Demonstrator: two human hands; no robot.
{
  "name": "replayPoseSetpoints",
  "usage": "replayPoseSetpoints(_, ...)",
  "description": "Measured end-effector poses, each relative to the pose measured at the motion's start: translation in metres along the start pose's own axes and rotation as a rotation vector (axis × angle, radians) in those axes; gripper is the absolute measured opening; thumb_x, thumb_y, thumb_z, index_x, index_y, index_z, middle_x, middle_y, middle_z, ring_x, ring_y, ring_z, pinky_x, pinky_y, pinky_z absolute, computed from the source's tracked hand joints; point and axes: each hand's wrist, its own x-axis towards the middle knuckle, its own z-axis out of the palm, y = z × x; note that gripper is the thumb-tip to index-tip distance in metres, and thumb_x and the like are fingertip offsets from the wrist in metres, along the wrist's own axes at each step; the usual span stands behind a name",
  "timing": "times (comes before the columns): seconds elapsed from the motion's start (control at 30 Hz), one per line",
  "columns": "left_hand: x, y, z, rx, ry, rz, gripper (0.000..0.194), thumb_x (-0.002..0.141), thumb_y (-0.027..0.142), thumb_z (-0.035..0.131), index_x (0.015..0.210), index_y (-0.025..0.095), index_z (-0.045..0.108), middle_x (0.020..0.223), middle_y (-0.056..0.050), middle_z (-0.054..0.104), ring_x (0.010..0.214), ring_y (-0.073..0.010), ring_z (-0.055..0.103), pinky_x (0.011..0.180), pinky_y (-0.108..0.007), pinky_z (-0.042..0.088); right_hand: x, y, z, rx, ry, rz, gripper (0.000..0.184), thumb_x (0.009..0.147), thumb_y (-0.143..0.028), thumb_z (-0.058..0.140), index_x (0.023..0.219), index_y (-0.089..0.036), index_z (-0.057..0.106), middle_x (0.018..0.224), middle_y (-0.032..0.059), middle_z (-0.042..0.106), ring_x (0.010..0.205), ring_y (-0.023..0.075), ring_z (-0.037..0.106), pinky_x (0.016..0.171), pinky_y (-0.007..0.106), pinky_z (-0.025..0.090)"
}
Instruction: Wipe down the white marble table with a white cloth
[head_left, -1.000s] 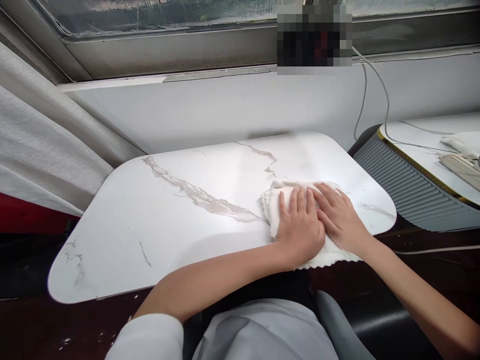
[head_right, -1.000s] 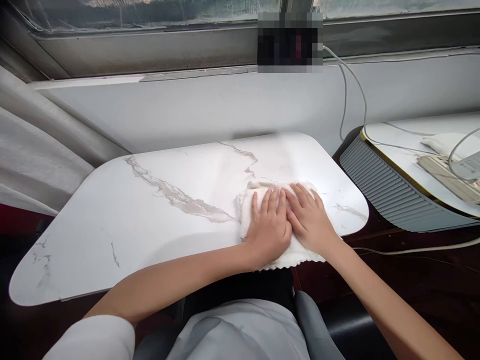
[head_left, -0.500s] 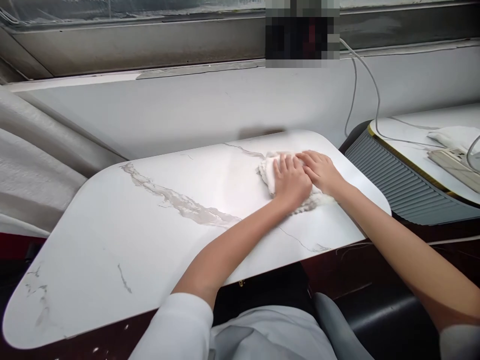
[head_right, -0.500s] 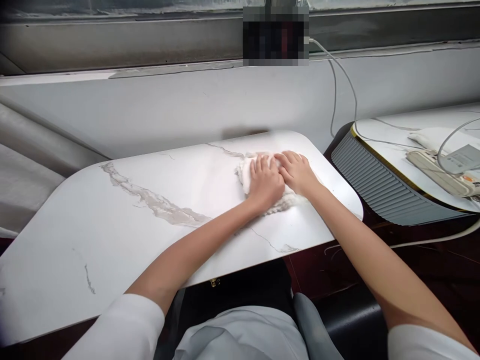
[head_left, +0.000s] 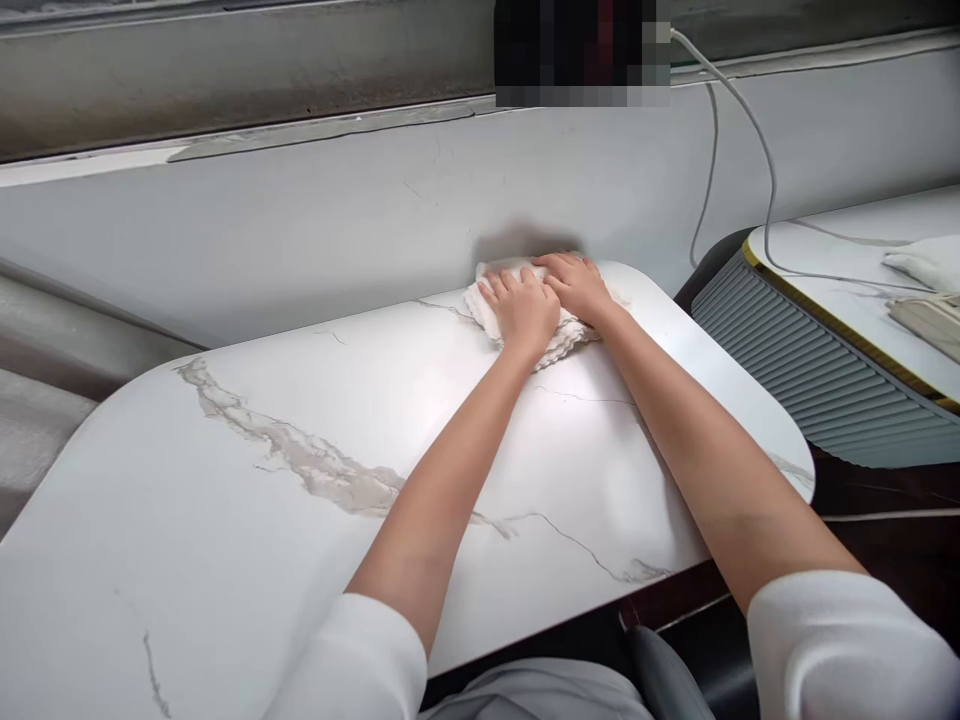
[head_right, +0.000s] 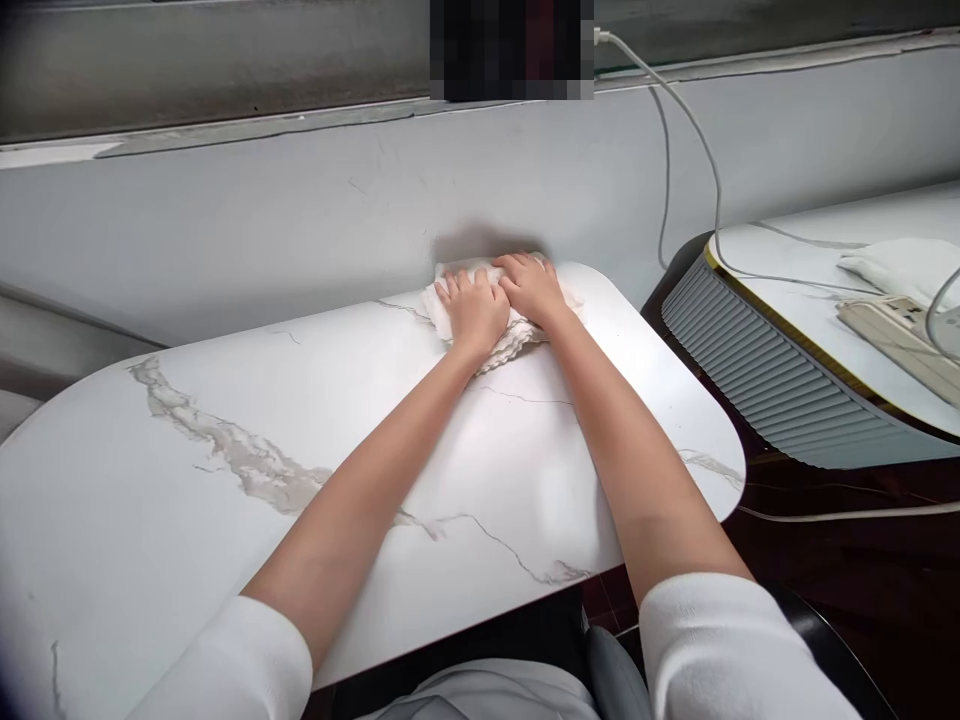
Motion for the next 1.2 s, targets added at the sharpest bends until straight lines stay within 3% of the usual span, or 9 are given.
replayPoseSetpoints(0.23,0.019,0.015,0.0,0.038,-0.154,0.221,0.043,0.096,0.033,0.035,0.116,0.011,0.066,0.112,-0.014,0.07,0.109,-0.0308,0.061,0.102,-0.044,0.041,0.018,0.051,-0.015,0.025,0.023,-0.094,0.049,0.083,-0.025,0.039,0.127,-0.019,0.06,0.135,0.0077,0.061,0.125,0.0276,0.054,0.109,0.046,0.039)
replayPoseSetpoints(0.4,0.018,0.031,0.018,0.055,-0.09,0.294,0.047,0.098,0.037,0.033,0.131,0.014,0.057,0.13,-0.015,0.061,0.126,-0.0299,0.05,0.116,-0.043,0.025,0.012,0.074,-0.033,-0.025,0.022,-0.057,0.049,0.086,-0.026,0.039,0.131,-0.021,0.057,0.135,0.0082,0.061,0.124,0.0291,0.055,0.106,0.047,0.043)
replayPoseSetpoints(0.6,0.007,0.055,0.025,0.047,-0.133,0.291,0.054,0.099,0.038,0.032,0.142,0.01,0.046,0.146,-0.018,0.048,0.138,-0.0334,0.038,0.119,-0.045,0.018,-0.009,0.085,-0.049,-0.089,0.009,-0.022,0.048,0.089,-0.026,0.037,0.133,-0.018,0.055,0.14,0.0095,0.057,0.129,0.0292,0.052,0.108,0.049,0.04)
replayPoseSetpoints(0.8,-0.031,0.074,0.01,0.077,-0.192,0.366,0.061,0.1,0.039,0.032,0.155,0.013,0.026,0.153,-0.019,0.039,0.136,-0.0375,0.041,0.112,-0.05,0.026,-0.057,0.094,-0.064,-0.111,0.028,-0.063,0.047,0.092,-0.032,0.034,0.136,-0.025,0.051,0.146,0.0054,0.052,0.139,0.0258,0.041,0.116,0.05,0.032)
replayPoseSetpoints(1.0,-0.083,0.097,-0.006,0.073,-0.233,0.395,0.062,0.099,0.038,0.035,0.15,0.004,0.033,0.148,-0.026,0.044,0.133,-0.0405,0.045,0.111,-0.053,0.028,-0.122,0.088,-0.09,-0.093,-0.009,0.055,0.05,0.093,-0.037,0.032,0.137,-0.024,0.05,0.15,0.007,0.048,0.144,0.0236,0.035,0.119,0.047,0.027)
replayPoseSetpoints(1.2,-0.139,0.103,-0.028,0.067,-0.215,0.459,0.057,0.099,0.036,0.034,0.144,0.001,0.043,0.146,-0.028,0.046,0.133,-0.0425,0.046,0.11,-0.055,0.03,-0.185,0.079,-0.102,-0.116,0.02,0.067,0.053,0.093,-0.042,0.03,0.134,-0.021,0.054,0.149,0.009,0.048,0.143,0.0226,0.037,0.12,0.044,0.027)
